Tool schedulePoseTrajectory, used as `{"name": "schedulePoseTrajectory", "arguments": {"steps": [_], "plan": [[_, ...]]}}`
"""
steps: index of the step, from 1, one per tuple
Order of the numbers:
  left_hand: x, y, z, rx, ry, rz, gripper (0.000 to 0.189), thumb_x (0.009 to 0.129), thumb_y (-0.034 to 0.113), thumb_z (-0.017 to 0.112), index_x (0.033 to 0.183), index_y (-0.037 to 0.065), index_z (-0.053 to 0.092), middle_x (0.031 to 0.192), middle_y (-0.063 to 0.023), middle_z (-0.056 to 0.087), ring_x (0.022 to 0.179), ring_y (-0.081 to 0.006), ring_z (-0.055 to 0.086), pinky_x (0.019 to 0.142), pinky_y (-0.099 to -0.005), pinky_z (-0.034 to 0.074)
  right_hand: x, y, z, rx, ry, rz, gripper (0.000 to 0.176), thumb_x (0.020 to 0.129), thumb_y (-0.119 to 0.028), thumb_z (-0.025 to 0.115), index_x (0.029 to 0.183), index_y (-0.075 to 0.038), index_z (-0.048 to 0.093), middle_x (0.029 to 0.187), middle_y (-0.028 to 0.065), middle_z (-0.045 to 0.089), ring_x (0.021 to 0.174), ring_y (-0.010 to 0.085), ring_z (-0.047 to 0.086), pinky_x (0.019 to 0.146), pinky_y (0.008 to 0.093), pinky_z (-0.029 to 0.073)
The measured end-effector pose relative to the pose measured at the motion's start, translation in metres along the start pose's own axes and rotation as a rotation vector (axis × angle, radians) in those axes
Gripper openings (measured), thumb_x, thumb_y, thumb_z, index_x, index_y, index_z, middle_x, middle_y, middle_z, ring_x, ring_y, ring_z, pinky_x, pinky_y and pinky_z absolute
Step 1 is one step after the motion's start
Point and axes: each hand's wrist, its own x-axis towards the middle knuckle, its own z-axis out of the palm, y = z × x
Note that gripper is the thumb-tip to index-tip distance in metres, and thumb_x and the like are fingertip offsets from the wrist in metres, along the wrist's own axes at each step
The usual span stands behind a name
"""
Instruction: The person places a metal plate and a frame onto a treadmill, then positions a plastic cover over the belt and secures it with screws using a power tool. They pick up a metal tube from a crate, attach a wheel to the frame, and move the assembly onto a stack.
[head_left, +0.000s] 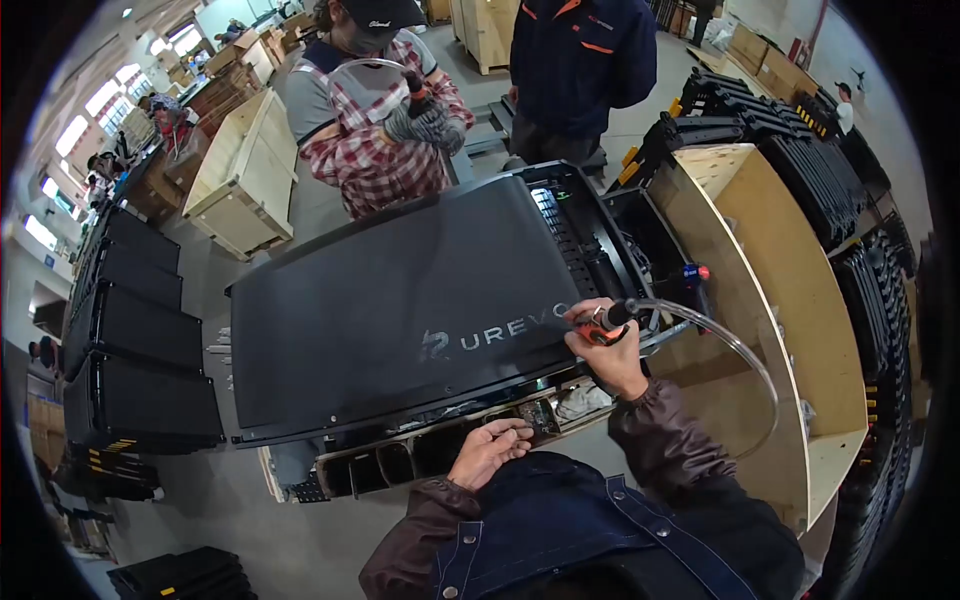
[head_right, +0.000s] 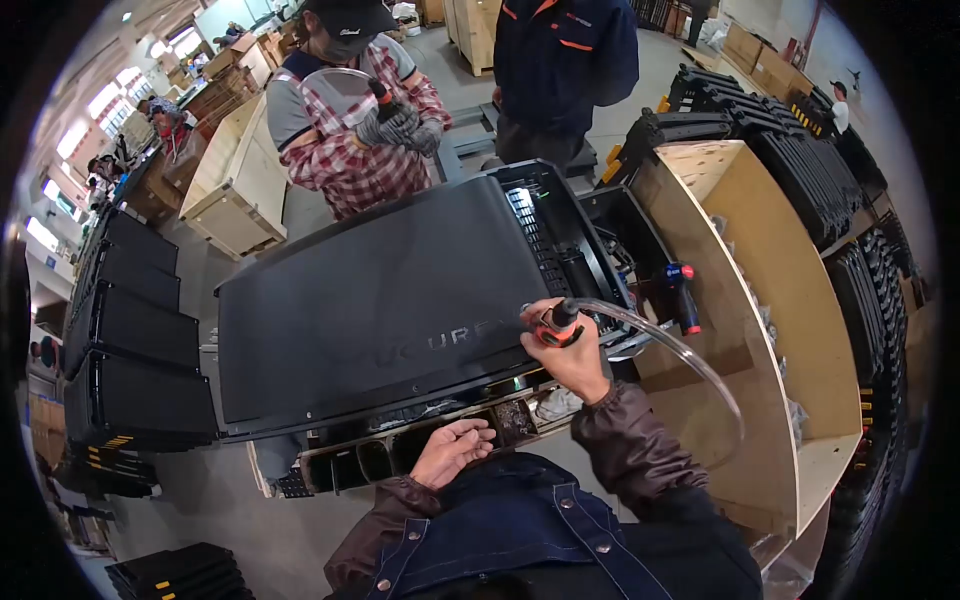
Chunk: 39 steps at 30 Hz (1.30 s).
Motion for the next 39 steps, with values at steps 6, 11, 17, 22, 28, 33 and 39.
{"name": "schedulePoseTrajectory", "arguments": {"steps": [6, 11, 17, 22, 28, 33, 39], "plan": [[-0.008, -0.003, -0.01, 0.159, 0.097, 0.094, 0.018, 0.098, 0.013, 0.07, 0.11, 0.0, 0.07, 0.1, -0.0049, 0.069, 0.082, -0.0119, 0.063, 0.074, -0.0266, 0.052, 0.01, -0.014, 0.004, 0.207, 0.116, 0.115, 0.027, 0.076, 0.003, 0.076, 0.102, -0.001, 0.068, 0.098, 0.0048, 0.07, 0.091, 0.0124, 0.064, 0.085, 0.0286, 0.052], [-0.013, -0.008, -0.01, -0.03, 0.126, 0.091, 0.018, 0.101, 0.02, 0.068, 0.106, 0.006, 0.059, 0.088, -0.002, 0.062, 0.077, -0.0118, 0.059, 0.071, -0.0272, 0.05, 0.011, -0.017, -0.019, 0.05, -0.258, 0.014, 0.025, 0.078, 0.0, 0.079, 0.1, -0.001, 0.066, 0.103, 0.006, 0.069, 0.091, 0.0144, 0.064, 0.084, 0.0307, 0.051], [-0.02, -0.004, -0.001, -0.116, 0.084, 0.116, 0.025, 0.103, 0.02, 0.064, 0.118, 0.001, 0.061, 0.1, -0.007, 0.066, 0.088, -0.0145, 0.064, 0.079, -0.0292, 0.054, 0.004, -0.007, -0.027, 0.544, 0.288, 0.14, 0.037, 0.086, -0.006, 0.073, 0.118, -0.003, 0.056, 0.109, 0.011, 0.065, 0.096, 0.0236, 0.066, 0.095, 0.0416, 0.053], [-0.012, -0.01, -0.013, -0.327, 0.036, 0.161, 0.031, 0.101, 0.02, 0.067, 0.123, -0.001, 0.062, 0.101, -0.0065, 0.068, 0.089, -0.0156, 0.066, 0.081, -0.0275, 0.056, -0.042, -0.019, 0.015, 1.062, 0.152, 0.274, 0.029, 0.091, -0.005, 0.065, 0.119, -0.009, 0.057, 0.109, 0.0076, 0.064, 0.1, 0.0245, 0.063, 0.106, 0.0494, 0.047], [-0.02, -0.008, -0.017, -0.427, 0.019, 0.243, 0.032, 0.099, 0.022, 0.069, 0.122, 0.002, 0.063, 0.1, -0.0054, 0.068, 0.088, -0.014, 0.066, 0.079, -0.0271, 0.056, -0.055, 0.003, 0.049, 1.177, 0.12, 0.384, 0.026, 0.092, -0.007, 0.065, 0.117, -0.01, 0.057, 0.109, 0.007, 0.064, 0.1, 0.0241, 0.063, 0.108, 0.0505, 0.046], [-0.029, -0.001, -0.028, -0.399, 0.062, 0.336, 0.03, 0.099, 0.024, 0.07, 0.118, 0.001, 0.063, 0.098, -0.0062, 0.069, 0.083, -0.0133, 0.066, 0.072, -0.026, 0.053, -0.057, 0.004, 0.079, 1.131, 0.14, 0.44, 0.025, 0.092, -0.011, 0.069, 0.115, -0.01, 0.058, 0.107, 0.0059, 0.065, 0.097, 0.0236, 0.065, 0.109, 0.0501, 0.046], [-0.055, 0.018, -0.043, 0.521, 0.582, 0.794, 0.018, 0.098, 0.012, 0.07, 0.109, -0.002, 0.064, 0.093, -0.0098, 0.071, 0.081, -0.0172, 0.069, 0.069, -0.0287, 0.053, -0.062, 0.007, 0.137, 1.062, 0.304, 0.584, 0.022, 0.093, -0.012, 0.068, 0.112, -0.01, 0.058, 0.106, 0.0073, 0.065, 0.094, 0.0232, 0.064, 0.103, 0.0539, 0.05]]}}
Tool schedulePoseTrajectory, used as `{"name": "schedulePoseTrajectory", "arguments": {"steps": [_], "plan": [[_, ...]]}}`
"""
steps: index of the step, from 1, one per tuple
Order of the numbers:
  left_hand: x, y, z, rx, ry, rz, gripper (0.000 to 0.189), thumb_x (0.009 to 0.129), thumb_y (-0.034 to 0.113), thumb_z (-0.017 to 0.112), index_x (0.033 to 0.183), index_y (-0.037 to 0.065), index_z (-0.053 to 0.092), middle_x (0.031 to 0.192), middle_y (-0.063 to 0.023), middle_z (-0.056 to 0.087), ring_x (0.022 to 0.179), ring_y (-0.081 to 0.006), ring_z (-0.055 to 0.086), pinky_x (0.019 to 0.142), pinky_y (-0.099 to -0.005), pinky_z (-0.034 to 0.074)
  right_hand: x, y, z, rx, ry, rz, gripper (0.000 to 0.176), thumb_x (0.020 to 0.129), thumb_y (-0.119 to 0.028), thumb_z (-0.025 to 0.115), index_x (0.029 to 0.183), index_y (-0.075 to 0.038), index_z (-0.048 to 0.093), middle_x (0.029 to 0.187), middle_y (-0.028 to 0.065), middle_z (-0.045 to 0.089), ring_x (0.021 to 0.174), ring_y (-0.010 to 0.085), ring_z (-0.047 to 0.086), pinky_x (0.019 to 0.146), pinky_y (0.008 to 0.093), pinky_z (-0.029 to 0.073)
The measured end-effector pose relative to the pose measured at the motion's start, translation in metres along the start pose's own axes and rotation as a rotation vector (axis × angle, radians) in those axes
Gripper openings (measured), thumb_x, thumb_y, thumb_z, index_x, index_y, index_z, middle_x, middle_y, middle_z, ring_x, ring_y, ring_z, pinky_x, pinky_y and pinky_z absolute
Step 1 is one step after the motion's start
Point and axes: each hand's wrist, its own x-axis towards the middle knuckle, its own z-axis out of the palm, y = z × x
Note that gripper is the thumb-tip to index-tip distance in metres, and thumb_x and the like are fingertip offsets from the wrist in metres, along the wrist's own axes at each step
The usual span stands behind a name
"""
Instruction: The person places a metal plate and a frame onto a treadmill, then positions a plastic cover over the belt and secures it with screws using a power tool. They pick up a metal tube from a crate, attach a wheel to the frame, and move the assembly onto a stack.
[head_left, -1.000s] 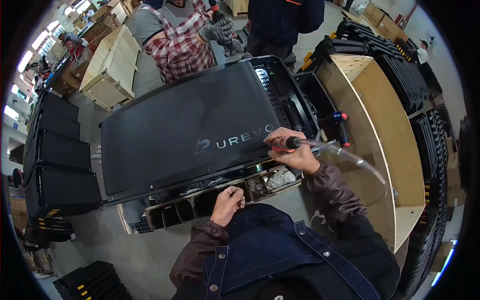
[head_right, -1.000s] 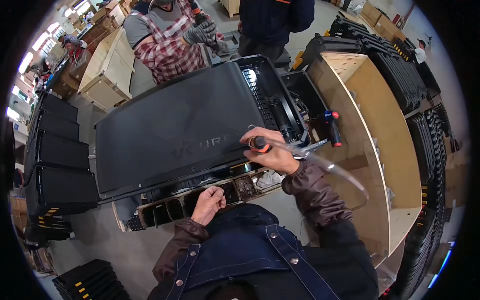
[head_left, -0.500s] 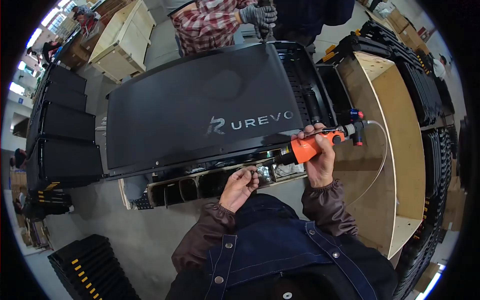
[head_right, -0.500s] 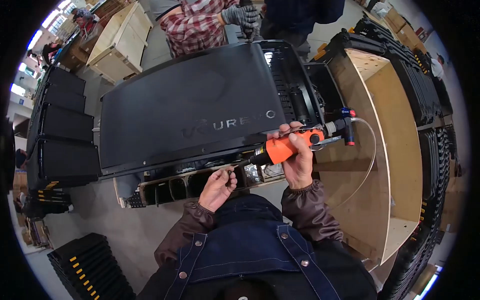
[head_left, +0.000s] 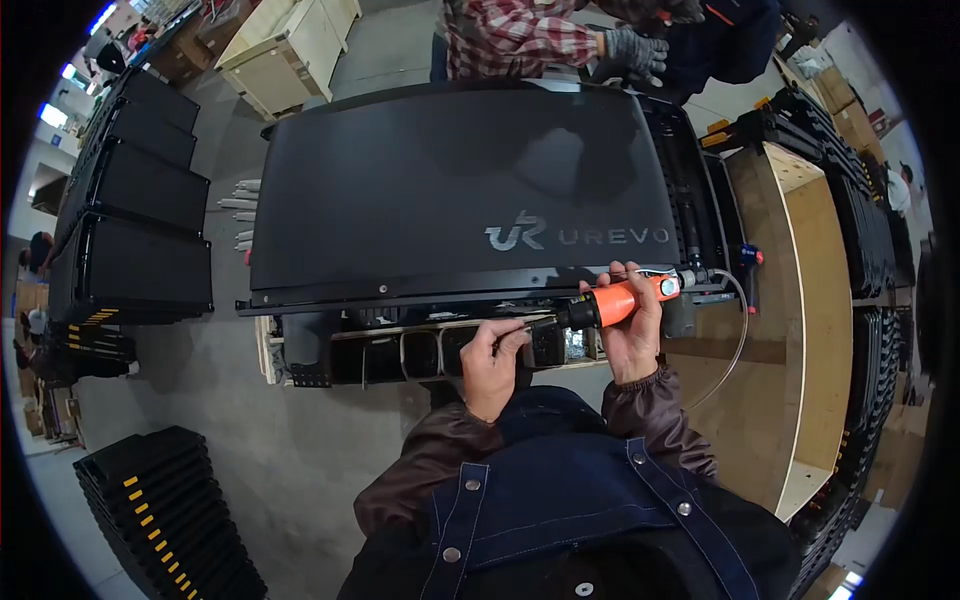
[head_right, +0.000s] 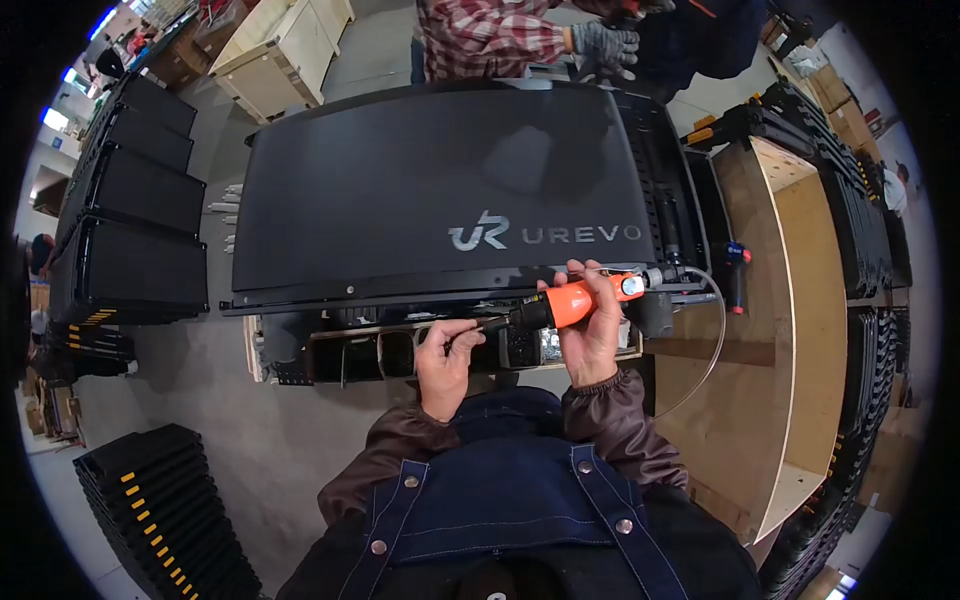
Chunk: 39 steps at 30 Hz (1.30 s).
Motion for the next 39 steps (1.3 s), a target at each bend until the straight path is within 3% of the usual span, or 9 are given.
{"name": "schedulePoseTrajectory", "arguments": {"steps": [5, 7, 13, 15, 20, 25, 28, 32, 39], "plan": [[0.022, 0.001, -0.056, 0.196, 0.14, 0.258, 0.011, 0.099, 0.006, 0.066, 0.105, -0.002, 0.064, 0.088, -0.0102, 0.07, 0.071, -0.0133, 0.065, 0.062, -0.0265, 0.05, -0.001, 0.061, 0.032, -0.078, 0.106, 0.046, 0.02, 0.092, -0.015, 0.069, 0.108, -0.011, 0.057, 0.107, 0.0062, 0.065, 0.095, 0.022, 0.064, 0.098, 0.0534, 0.052], [0.03, 0.005, -0.083, -0.434, 0.006, -0.401, 0.015, 0.101, 0.012, 0.065, 0.105, -0.002, 0.063, 0.086, -0.0074, 0.069, 0.061, -0.0077, 0.052, 0.053, -0.0239, 0.041, -0.01, 0.078, 0.05, -0.116, 0.093, 0.003, 0.016, 0.094, -0.014, 0.067, 0.107, -0.01, 0.059, 0.106, 0.0069, 0.064, 0.097, 0.0228, 0.063, 0.102, 0.054, 0.05], [0.061, 0.0, -0.16, -0.557, -0.271, -0.681, 0.018, 0.104, 0.016, 0.06, 0.11, -0.001, 0.06, 0.086, -0.0038, 0.061, 0.059, -0.0023, 0.041, 0.049, -0.0194, 0.032, -0.026, 0.121, 0.105, -0.481, -0.431, -0.195, 0.036, 0.09, -0.013, 0.065, 0.123, -0.011, 0.051, 0.114, 0.0104, 0.06, 0.106, 0.0256, 0.06, 0.107, 0.0541, 0.046], [0.062, -0.013, -0.165, -1.078, -0.226, -0.774, 0.018, 0.105, 0.017, 0.06, 0.11, 0.0, 0.06, 0.086, -0.0038, 0.061, 0.059, -0.003, 0.042, 0.049, -0.0201, 0.033, -0.032, 0.131, 0.124, -0.545, -0.468, -0.222, 0.041, 0.087, -0.012, 0.066, 0.124, -0.01, 0.05, 0.114, 0.0117, 0.06, 0.107, 0.027, 0.06, 0.108, 0.0548, 0.044], [0.065, -0.009, -0.17, -0.586, -0.081, -0.404, 0.019, 0.105, 0.02, 0.06, 0.11, 0.002, 0.061, 0.084, -0.0037, 0.061, 0.057, -0.005, 0.043, 0.049, -0.021, 0.032, -0.038, 0.155, 0.161, -0.562, -0.33, -0.291, 0.038, 0.09, -0.009, 0.065, 0.125, -0.008, 0.051, 0.115, 0.0121, 0.062, 0.107, 0.0263, 0.06, 0.106, 0.0538, 0.046], [0.074, -0.01, -0.187, -0.724, -0.27, -0.634, 0.02, 0.106, 0.022, 0.059, 0.107, 0.003, 0.061, 0.081, -0.0016, 0.058, 0.056, -0.0051, 0.043, 0.048, -0.0205, 0.031, -0.033, 0.157, 0.155, -0.525, -0.227, -0.257, 0.036, 0.091, -0.008, 0.065, 0.124, -0.008, 0.052, 0.115, 0.0121, 0.062, 0.106, 0.0262, 0.06, 0.106, 0.0543, 0.046], [0.079, -0.026, -0.196, -0.923, -0.43, -0.798, 0.021, 0.106, 0.026, 0.059, 0.107, 0.005, 0.062, 0.081, -0.0001, 0.056, 0.057, -0.0041, 0.043, 0.048, -0.0195, 0.03, -0.031, 0.152, 0.151, -0.673, -0.569, -0.229, 0.04, 0.089, -0.01, 0.068, 0.123, -0.009, 0.049, 0.116, 0.0139, 0.06, 0.108, 0.0289, 0.06, 0.109, 0.0566, 0.044], [0.076, -0.031, -0.174, -1.542, -0.23, -0.856, 0.029, 0.105, 0.035, 0.059, 0.111, 0.007, 0.062, 0.08, 0.0043, 0.051, 0.058, -0.0028, 0.04, 0.048, -0.0182, 0.029, -0.032, 0.173, 0.163, -0.699, -0.559, -0.347, 0.046, 0.086, -0.007, 0.077, 0.123, -0.005, 0.049, 0.118, 0.0195, 0.063, 0.113, 0.0334, 0.063, 0.104, 0.0512, 0.049], [0.084, -0.041, -0.164, -1.616, -0.156, -0.907, 0.037, 0.105, 0.045, 0.053, 0.111, 0.009, 0.062, 0.067, 0.0069, 0.034, 0.054, -0.0045, 0.031, 0.046, -0.0214, 0.025, -0.016, 0.205, 0.16, -0.983, -0.702, -0.473, 0.041, 0.085, 0.0, 0.078, 0.118, -0.004, 0.055, 0.115, 0.0177, 0.067, 0.109, 0.0276, 0.066, 0.097, 0.0422, 0.054]]}}
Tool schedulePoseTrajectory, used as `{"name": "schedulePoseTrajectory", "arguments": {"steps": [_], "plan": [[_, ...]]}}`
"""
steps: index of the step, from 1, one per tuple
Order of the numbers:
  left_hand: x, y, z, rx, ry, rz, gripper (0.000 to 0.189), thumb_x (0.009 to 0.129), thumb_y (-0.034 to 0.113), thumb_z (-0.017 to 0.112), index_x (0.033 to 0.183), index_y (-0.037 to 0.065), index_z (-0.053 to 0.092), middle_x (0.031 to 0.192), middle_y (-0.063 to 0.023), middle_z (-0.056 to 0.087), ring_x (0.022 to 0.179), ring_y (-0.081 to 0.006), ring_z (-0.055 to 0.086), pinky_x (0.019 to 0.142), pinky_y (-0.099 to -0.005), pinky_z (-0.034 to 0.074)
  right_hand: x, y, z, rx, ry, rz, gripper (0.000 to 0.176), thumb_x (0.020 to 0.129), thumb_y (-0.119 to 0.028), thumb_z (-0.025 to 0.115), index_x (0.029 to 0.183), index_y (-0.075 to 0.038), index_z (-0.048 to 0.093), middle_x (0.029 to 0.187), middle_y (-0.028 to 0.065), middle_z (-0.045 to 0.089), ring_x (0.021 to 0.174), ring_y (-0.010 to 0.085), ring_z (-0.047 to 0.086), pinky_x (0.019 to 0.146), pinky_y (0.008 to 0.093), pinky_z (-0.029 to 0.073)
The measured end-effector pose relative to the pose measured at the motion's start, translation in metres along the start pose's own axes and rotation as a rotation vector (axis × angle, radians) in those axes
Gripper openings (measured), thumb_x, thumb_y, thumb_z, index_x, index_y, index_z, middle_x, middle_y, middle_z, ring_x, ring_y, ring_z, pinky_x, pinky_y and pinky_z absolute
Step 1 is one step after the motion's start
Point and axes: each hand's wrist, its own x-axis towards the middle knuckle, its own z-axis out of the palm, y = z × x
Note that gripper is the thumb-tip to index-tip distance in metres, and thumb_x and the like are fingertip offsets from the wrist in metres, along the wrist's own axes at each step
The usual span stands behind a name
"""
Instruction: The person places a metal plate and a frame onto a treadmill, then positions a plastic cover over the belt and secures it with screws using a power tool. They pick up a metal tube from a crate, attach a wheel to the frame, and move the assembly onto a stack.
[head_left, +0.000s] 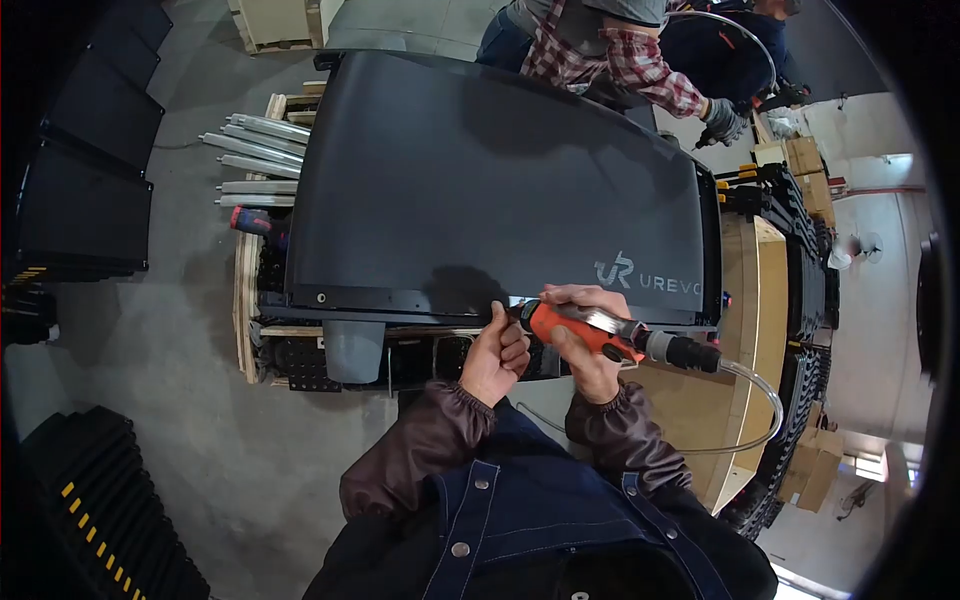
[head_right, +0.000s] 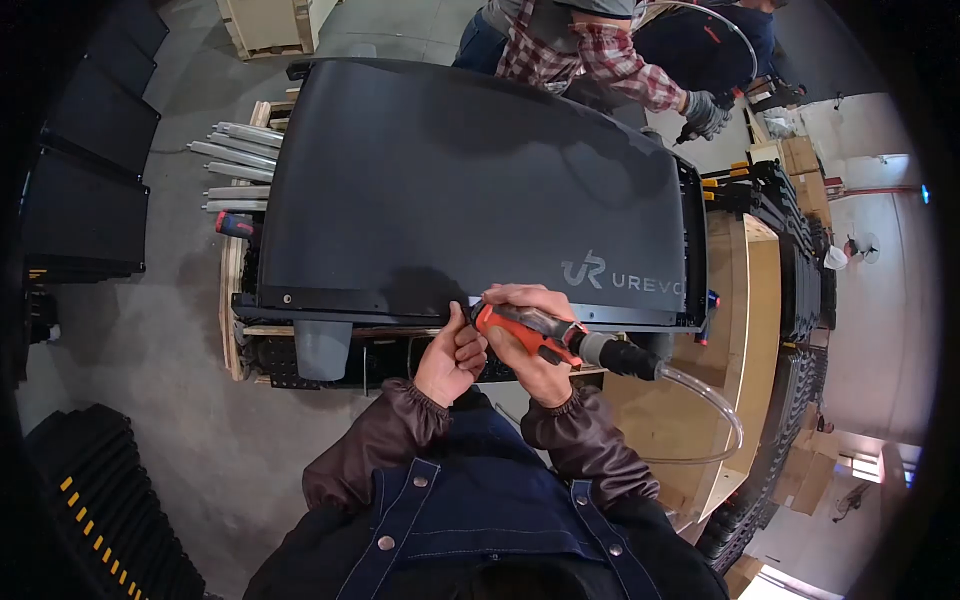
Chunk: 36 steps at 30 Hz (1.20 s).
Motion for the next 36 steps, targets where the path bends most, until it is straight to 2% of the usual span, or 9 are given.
{"name": "schedulePoseTrajectory", "arguments": {"steps": [3, 6, 9, 13, 17, 22, 26, 29, 36], "plan": [[-0.009, 0.003, 0.006, 0.077, 0.121, 0.041, 0.04, 0.107, 0.046, 0.05, 0.108, 0.009, 0.062, 0.064, 0.0073, 0.032, 0.053, -0.0047, 0.031, 0.046, -0.0216, 0.025, 0.001, 0.011, 0.009, 0.043, 0.025, 0.087, 0.04, 0.085, 0.0, 0.079, 0.117, -0.004, 0.055, 0.115, 0.0178, 0.067, 0.106, 0.0264, 0.067, 0.093, 0.0405, 0.056], [-0.042, 0.007, 0.028, 0.665, 0.273, 0.165, 0.037, 0.111, 0.036, 0.044, 0.113, 0.003, 0.063, 0.064, 0.0064, 0.039, 0.053, -0.0044, 0.035, 0.048, -0.0223, 0.027, 0.012, 0.012, 0.008, -0.003, -0.02, 0.106, 0.04, 0.084, 0.001, 0.078, 0.117, -0.004, 0.056, 0.113, 0.017, 0.068, 0.104, 0.0253, 0.067, 0.092, 0.0404, 0.056], [-0.066, 0.014, 0.053, 1.156, 0.29, 0.76, 0.028, 0.11, 0.018, 0.047, 0.123, 0.0, 0.063, 0.067, 0.003, 0.045, 0.057, -0.0022, 0.036, 0.049, -0.0222, 0.029, 0.023, 0.017, 0.009, 0.001, -0.049, 0.075, 0.04, 0.084, 0.0, 0.079, 0.117, -0.004, 0.056, 0.11, 0.0162, 0.068, 0.104, 0.0254, 0.067, 0.097, 0.0435, 0.054], [-0.064, 0.001, 0.15, 1.682, -0.261, 1.458, 0.032, 0.093, 0.03, 0.074, 0.114, 0.006, 0.073, 0.07, -0.0017, 0.042, 0.06, -0.0148, 0.05, 0.058, -0.0277, 0.044, 0.021, 0.028, 0.007, 0.035, -0.115, -0.03, 0.043, 0.08, -0.002, 0.082, 0.115, -0.003, 0.057, 0.105, 0.0174, 0.069, 0.102, 0.0299, 0.068, 0.103, 0.0525, 0.05], [-0.023, -0.01, 0.168, 1.835, -0.256, 1.665, 0.026, 0.087, 0.018, 0.073, 0.107, 0.001, 0.07, 0.072, -0.0035, 0.043, 0.065, -0.0182, 0.053, 0.058, -0.0299, 0.045, 0.012, 0.016, 0.033, -0.102, 0.029, -0.002, 0.025, 0.1, -0.025, 0.062, 0.109, -0.003, 0.056, 0.095, 0.0205, 0.067, 0.089, 0.0343, 0.068, 0.097, 0.0586, 0.052], [-0.01, -0.013, 0.168, 1.757, -0.15, 1.567, 0.014, 0.08, 0.013, 0.074, 0.073, 0.005, 0.065, 0.07, -0.0019, 0.044, 0.065, -0.015, 0.054, 0.056, -0.0309, 0.034, 0.02, 0.019, 0.048, -0.199, 0.276, 0.017, 0.029, 0.101, -0.031, 0.059, 0.098, -0.004, 0.051, 0.074, 0.0194, 0.063, 0.066, 0.0353, 0.064, 0.078, 0.0603, 0.056], [-0.018, -0.019, 0.164, 1.74, -0.079, 1.458, 0.015, 0.081, 0.014, 0.075, 0.072, 0.009, 0.064, 0.071, 0.0016, 0.044, 0.063, -0.0121, 0.052, 0.057, -0.0291, 0.033, 0.031, 0.022, -0.001, -0.117, -0.31, -0.004, 0.038, 0.082, -0.009, 0.082, 0.102, -0.008, 0.049, 0.09, 0.0155, 0.068, 0.081, 0.0359, 0.069, 0.089, 0.0629, 0.053], [-0.016, -0.019, 0.165, 1.71, 0.063, 1.415, 0.015, 0.081, 0.015, 0.076, 0.071, 0.013, 0.065, 0.071, 0.0032, 0.042, 0.061, -0.0081, 0.048, 0.057, -0.0248, 0.032, 0.025, 0.035, -0.009, 0.036, -0.321, -0.032, 0.019, 0.09, -0.008, 0.073, 0.099, -0.002, 0.057, 0.098, 0.0223, 0.072, 0.096, 0.0425, 0.072, 0.095, 0.0666, 0.051], [-0.016, -0.017, 0.162, 1.727, -0.045, 1.462, 0.016, 0.083, 0.019, 0.075, 0.076, 0.009, 0.064, 0.072, 0.0017, 0.044, 0.059, -0.0097, 0.049, 0.052, -0.0253, 0.032, 0.043, 0.008, 0.018, -0.16, -0.261, 0.093, 0.034, 0.086, -0.008, 0.078, 0.106, -0.008, 0.05, 0.1, 0.0203, 0.07, 0.089, 0.0359, 0.071, 0.095, 0.064, 0.05]]}}
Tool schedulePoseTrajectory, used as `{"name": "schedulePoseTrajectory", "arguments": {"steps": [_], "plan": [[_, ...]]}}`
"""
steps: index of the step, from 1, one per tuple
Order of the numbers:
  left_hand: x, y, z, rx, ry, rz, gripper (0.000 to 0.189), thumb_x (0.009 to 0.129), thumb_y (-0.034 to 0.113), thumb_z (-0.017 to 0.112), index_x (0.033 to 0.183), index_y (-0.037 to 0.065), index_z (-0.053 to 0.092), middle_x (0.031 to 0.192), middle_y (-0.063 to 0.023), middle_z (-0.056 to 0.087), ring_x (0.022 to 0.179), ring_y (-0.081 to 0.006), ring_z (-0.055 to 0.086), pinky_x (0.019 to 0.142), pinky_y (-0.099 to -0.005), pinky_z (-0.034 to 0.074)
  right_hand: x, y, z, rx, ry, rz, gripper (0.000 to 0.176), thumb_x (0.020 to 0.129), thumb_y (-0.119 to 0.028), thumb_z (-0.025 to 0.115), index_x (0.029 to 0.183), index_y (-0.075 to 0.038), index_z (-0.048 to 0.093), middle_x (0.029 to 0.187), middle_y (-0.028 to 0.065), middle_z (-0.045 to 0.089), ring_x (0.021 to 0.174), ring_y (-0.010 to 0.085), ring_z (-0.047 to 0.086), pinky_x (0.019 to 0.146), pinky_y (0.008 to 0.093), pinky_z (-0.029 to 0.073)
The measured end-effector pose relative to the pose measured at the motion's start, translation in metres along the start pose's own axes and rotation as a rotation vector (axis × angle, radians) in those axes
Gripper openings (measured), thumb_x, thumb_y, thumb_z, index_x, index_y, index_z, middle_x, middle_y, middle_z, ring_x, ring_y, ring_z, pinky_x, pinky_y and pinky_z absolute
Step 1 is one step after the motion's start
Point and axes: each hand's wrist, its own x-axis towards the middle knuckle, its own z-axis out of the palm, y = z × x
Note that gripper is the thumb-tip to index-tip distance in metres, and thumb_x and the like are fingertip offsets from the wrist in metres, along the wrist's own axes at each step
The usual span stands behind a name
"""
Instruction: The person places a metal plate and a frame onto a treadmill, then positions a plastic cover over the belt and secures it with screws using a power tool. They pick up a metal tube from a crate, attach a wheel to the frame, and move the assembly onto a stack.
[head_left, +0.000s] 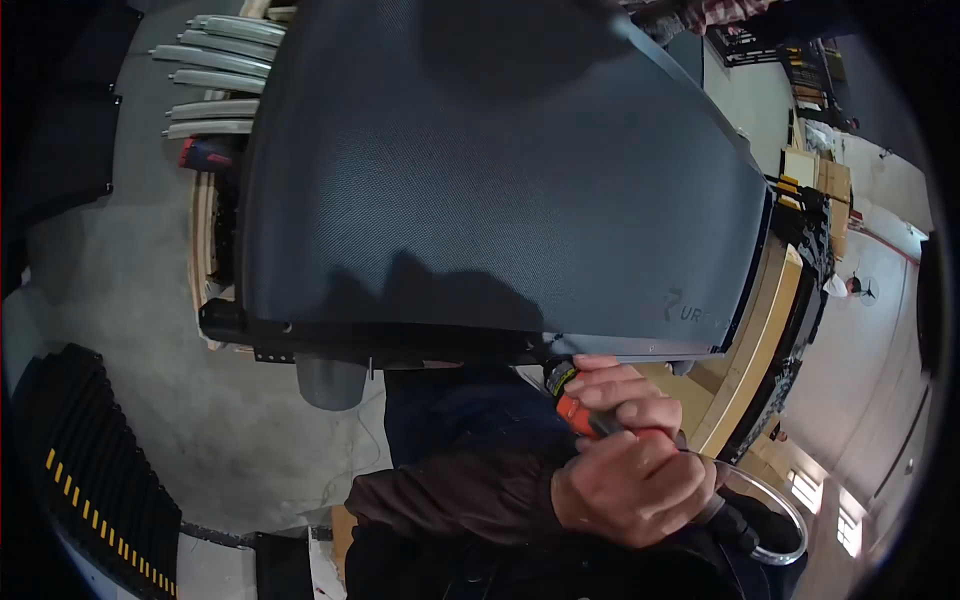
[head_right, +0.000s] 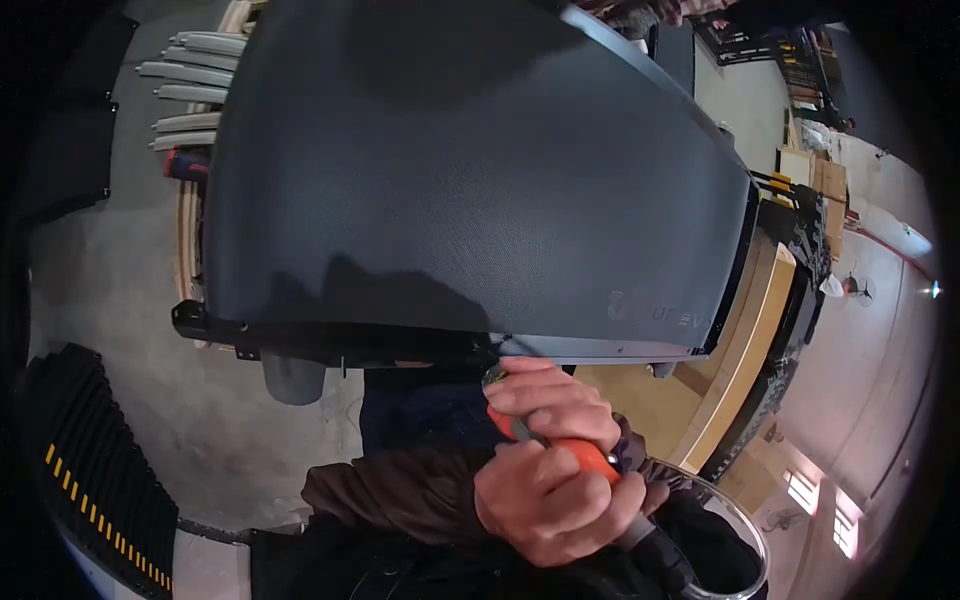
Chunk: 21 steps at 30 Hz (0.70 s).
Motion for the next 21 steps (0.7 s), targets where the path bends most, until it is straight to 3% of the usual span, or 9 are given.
{"name": "schedulePoseTrajectory", "arguments": {"steps": [2, 4, 6, 9, 10, 11, 15, 18, 21], "plan": [[0.003, -0.007, -0.012, 0.094, -0.107, 0.111, 0.024, 0.088, 0.028, 0.075, 0.087, 0.006, 0.067, 0.076, -0.0007, 0.051, 0.063, -0.0123, 0.053, 0.056, -0.0251, 0.038, -0.003, 0.011, 0.009, 0.081, 0.11, -0.059, 0.03, 0.087, -0.011, 0.077, 0.102, -0.005, 0.052, 0.092, 0.0209, 0.07, 0.085, 0.0356, 0.071, 0.09, 0.0597, 0.053], [0.014, -0.011, -0.027, -0.117, -0.221, -0.076, 0.036, 0.089, 0.037, 0.076, 0.098, 0.004, 0.067, 0.082, -0.0027, 0.058, 0.068, -0.0156, 0.056, 0.064, -0.0258, 0.044, 0.002, 0.012, 0.001, 0.171, 0.233, -0.102, 0.028, 0.087, -0.014, 0.076, 0.099, -0.003, 0.054, 0.084, 0.0216, 0.07, 0.081, 0.0353, 0.071, 0.085, 0.0553, 0.056], [0.006, -0.013, -0.051, -0.32, -0.15, -0.234, 0.035, 0.088, 0.026, 0.076, 0.109, 0.002, 0.061, 0.085, -0.0077, 0.053, 0.078, -0.0171, 0.05, 0.075, -0.0346, 0.043, 0.024, 0.017, -0.038, 0.1, -0.428, -0.129, 0.03, 0.078, -0.012, 0.085, 0.099, 0.0, 0.066, 0.09, 0.0193, 0.074, 0.089, 0.0358, 0.073, 0.091, 0.0509, 0.055], [-0.058, -0.035, -0.061, -0.498, 0.163, -0.918, 0.021, 0.107, 0.013, 0.042, 0.118, 0.0, 0.054, 0.099, -0.0071, 0.059, 0.086, -0.0149, 0.057, 0.082, -0.0302, 0.048, 0.008, 0.013, -0.03, 0.163, -0.264, -0.134, 0.046, 0.071, -0.005, 0.086, 0.112, -0.001, 0.065, 0.105, 0.0196, 0.073, 0.102, 0.0326, 0.072, 0.098, 0.0515, 0.052], [-0.068, -0.041, -0.065, -0.594, 0.212, -1.035, 0.022, 0.107, 0.013, 0.043, 0.12, 0.0, 0.054, 0.103, -0.0079, 0.06, 0.092, -0.0167, 0.06, 0.086, -0.0316, 0.049, -0.008, 0.009, -0.018, 0.088, -0.075, -0.141, 0.048, 0.072, -0.002, 0.085, 0.115, -0.002, 0.064, 0.107, 0.0194, 0.073, 0.104, 0.0316, 0.071, 0.099, 0.0501, 0.052], [-0.08, -0.047, -0.071, -0.688, 0.264, -1.152, 0.022, 0.106, 0.014, 0.044, 0.121, 0.0, 0.054, 0.106, -0.0088, 0.061, 0.098, -0.0185, 0.063, 0.091, -0.0329, 0.051, -0.007, 0.003, -0.022, 0.089, -0.159, -0.121, 0.045, 0.073, -0.001, 0.084, 0.114, -0.002, 0.065, 0.108, 0.0183, 0.073, 0.104, 0.0313, 0.07, 0.099, 0.0481, 0.052], [-0.14, -0.066, -0.089, -0.798, 0.135, -1.232, 0.031, 0.105, 0.009, 0.05, 0.132, -0.005, 0.051, 0.122, -0.0173, 0.064, 0.118, -0.0311, 0.065, 0.102, -0.0388, 0.053, 0.012, -0.01, -0.045, 0.32, -0.308, 0.078, 0.033, 0.074, 0.002, 0.081, 0.104, -0.002, 0.069, 0.105, 0.0131, 0.072, 0.1, 0.0253, 0.07, 0.091, 0.0395, 0.055], [-0.147, -0.056, -0.089, -0.756, 0.151, -1.232, 0.032, 0.106, 0.012, 0.052, 0.133, -0.005, 0.05, 0.128, -0.0211, 0.062, 0.115, -0.0309, 0.066, 0.095, -0.0369, 0.057, -0.012, -0.023, -0.005, 0.058, 0.102, 0.035, 0.03, 0.075, 0.003, 0.078, 0.104, -0.003, 0.07, 0.101, 0.0095, 0.071, 0.089, 0.0176, 0.068, 0.08, 0.0301, 0.054], [-0.151, -0.049, -0.083, -0.739, 0.123, -1.25, 0.035, 0.108, 0.021, 0.053, 0.132, -0.004, 0.05, 0.127, -0.0216, 0.063, 0.111, -0.0296, 0.067, 0.093, -0.0367, 0.058, -0.004, -0.013, -0.039, 0.162, -0.265, -0.125, 0.032, 0.077, 0.003, 0.078, 0.108, -0.003, 0.068, 0.101, 0.0094, 0.071, 0.09, 0.0163, 0.067, 0.08, 0.0303, 0.054]]}}
